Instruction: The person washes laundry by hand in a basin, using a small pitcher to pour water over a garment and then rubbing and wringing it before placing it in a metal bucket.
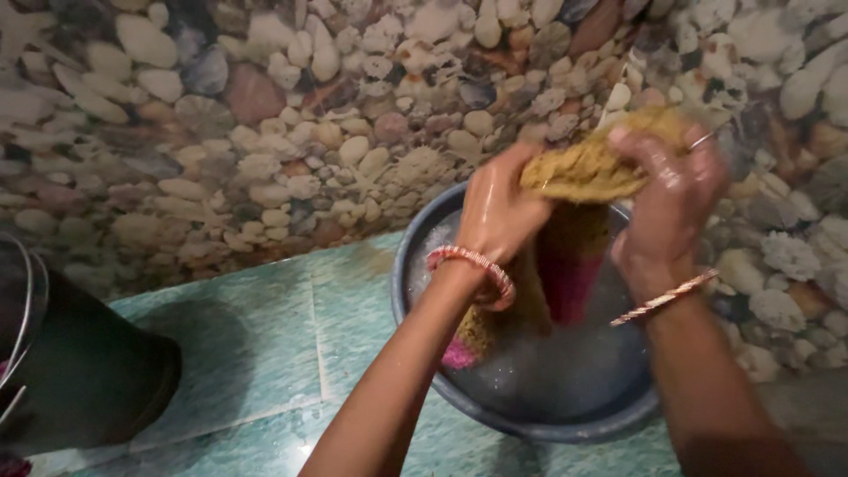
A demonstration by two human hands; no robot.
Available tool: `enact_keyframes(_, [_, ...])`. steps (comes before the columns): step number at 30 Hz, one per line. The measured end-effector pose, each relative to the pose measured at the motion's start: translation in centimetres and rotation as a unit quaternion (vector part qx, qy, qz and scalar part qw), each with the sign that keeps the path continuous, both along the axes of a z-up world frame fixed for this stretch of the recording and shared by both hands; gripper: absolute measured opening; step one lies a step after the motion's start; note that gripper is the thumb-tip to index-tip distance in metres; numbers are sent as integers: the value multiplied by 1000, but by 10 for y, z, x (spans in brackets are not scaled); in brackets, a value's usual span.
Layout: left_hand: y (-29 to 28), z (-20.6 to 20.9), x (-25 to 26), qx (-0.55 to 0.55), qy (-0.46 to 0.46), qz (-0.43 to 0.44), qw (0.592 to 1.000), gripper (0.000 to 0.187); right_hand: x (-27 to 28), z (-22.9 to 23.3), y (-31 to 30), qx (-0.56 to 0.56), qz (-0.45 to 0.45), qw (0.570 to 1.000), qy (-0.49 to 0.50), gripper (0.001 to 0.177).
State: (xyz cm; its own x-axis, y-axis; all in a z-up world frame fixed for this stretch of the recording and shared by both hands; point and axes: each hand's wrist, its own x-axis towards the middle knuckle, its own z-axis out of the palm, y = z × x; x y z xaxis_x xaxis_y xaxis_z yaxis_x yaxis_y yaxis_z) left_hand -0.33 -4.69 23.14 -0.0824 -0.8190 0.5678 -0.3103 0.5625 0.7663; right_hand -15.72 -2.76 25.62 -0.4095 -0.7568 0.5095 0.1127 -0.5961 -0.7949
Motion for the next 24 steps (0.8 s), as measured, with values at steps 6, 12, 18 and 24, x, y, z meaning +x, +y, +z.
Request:
enact_keyframes(6, [38,-91,3,129,-329,19,935,64,-16,-118,-13,244,-196,913,263,30])
enact_keyframes(12, [79,-214,-6,276,-425,118,854,79,10,-235,20,405,-136,625,654,96])
enact_keyframes(18, [58,-307,-10,422,-501,-3,756,54,14,-269,56,253,-1,549,797,73])
enact_keyframes(24, [25,-423,1,390,-530,-167,734,37,-31,-298,-12,288,93,491,817,91])
